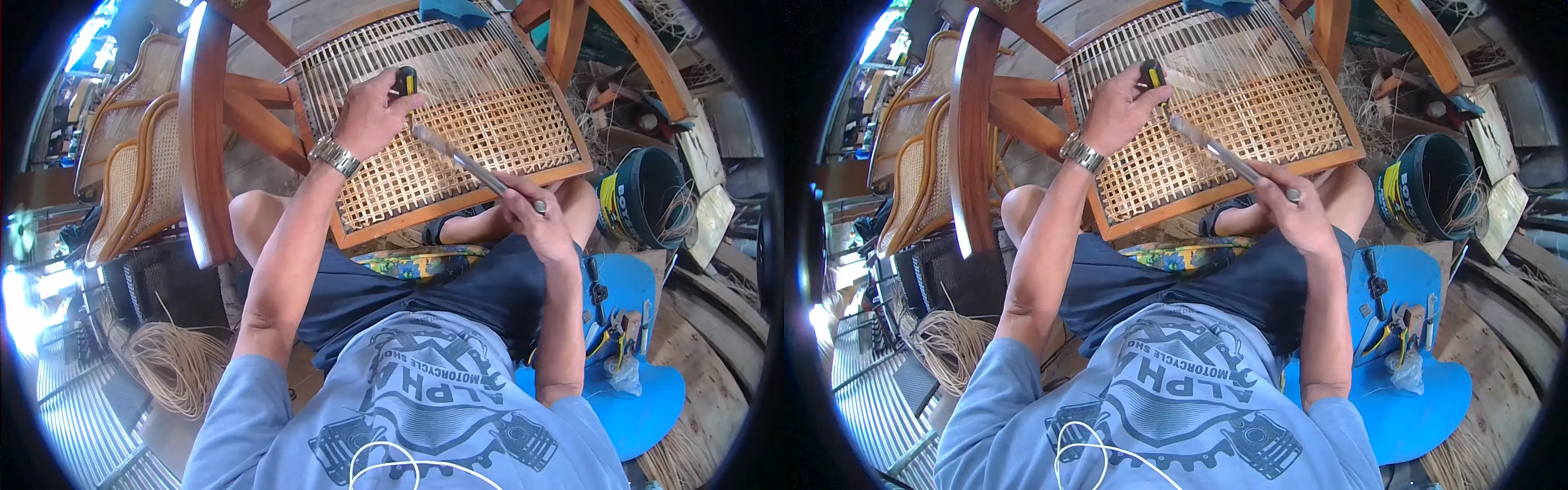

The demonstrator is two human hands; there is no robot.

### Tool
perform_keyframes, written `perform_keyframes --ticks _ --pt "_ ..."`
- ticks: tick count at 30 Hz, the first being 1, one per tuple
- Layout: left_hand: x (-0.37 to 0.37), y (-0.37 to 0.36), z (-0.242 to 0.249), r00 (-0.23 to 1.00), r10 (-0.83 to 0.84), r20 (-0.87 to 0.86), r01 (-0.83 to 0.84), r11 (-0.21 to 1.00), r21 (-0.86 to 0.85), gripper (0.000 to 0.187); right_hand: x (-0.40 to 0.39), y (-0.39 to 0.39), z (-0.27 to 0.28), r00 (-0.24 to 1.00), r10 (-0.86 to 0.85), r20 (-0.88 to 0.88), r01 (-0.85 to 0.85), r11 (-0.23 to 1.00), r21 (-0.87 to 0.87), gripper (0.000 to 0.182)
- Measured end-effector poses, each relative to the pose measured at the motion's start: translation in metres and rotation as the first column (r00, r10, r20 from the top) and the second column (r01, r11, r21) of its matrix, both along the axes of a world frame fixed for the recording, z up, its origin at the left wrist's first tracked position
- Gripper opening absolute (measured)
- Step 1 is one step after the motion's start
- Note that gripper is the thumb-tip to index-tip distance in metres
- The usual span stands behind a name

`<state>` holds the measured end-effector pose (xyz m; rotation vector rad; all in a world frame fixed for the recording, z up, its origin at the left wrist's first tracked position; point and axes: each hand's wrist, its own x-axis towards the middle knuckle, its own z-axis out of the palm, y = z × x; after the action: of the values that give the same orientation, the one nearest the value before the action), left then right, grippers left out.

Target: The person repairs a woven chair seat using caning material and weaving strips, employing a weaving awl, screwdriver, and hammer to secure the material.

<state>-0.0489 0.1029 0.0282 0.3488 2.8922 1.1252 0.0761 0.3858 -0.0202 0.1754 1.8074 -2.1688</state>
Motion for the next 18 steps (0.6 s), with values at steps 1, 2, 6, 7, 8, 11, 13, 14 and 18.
perform_keyframes --ticks 1,2,6,7,8,11,13,14,18 --pt "-0.002 -0.002 -0.002 0.996 -0.009 -0.085 0.016 0.996 0.086 0.035 0.000 0.009 0.000 0.991 0.129 0.023 -0.130 0.991 0.016 0.038" --pt "-0.003 -0.006 -0.005 0.986 -0.011 -0.168 0.040 0.985 0.167 0.034 0.003 0.012 -0.001 0.996 0.064 0.069 -0.063 0.998 -0.017 0.039" --pt "-0.007 -0.010 -0.004 0.981 0.034 -0.192 -0.001 0.985 0.171 0.034 0.005 0.009 -0.005 0.990 -0.127 0.059 0.130 0.990 -0.059 0.040" --pt "-0.009 -0.012 -0.008 0.980 0.035 -0.197 -0.001 0.985 0.171 0.034 0.005 0.008 -0.006 0.991 -0.126 0.055 0.129 0.990 -0.060 0.040" --pt "-0.010 -0.012 -0.013 0.974 0.044 -0.222 -0.005 0.985 0.173 0.034 0.006 0.005 -0.006 0.990 -0.135 0.052 0.139 0.986 -0.088 0.040" --pt "-0.007 -0.010 -0.008 0.980 0.073 -0.185 -0.043 0.986 0.162 0.033 0.008 -0.006 -0.002 0.984 -0.171 0.056 0.177 0.978 -0.115 0.041" --pt "-0.006 -0.009 -0.007 0.977 0.078 -0.197 -0.051 0.989 0.137 0.033 0.007 -0.011 -0.001 0.986 -0.160 0.050 0.165 0.980 -0.113 0.041" --pt "-0.005 -0.008 -0.007 0.977 0.078 -0.197 -0.052 0.989 0.136 0.033 0.006 -0.015 0.000 0.986 -0.160 0.050 0.165 0.980 -0.115 0.041" --pt "0.000 0.001 0.002 0.992 0.043 -0.121 -0.039 0.999 0.038 0.032 0.000 -0.028 0.002 0.996 -0.091 0.000 0.091 0.995 -0.047 0.040"
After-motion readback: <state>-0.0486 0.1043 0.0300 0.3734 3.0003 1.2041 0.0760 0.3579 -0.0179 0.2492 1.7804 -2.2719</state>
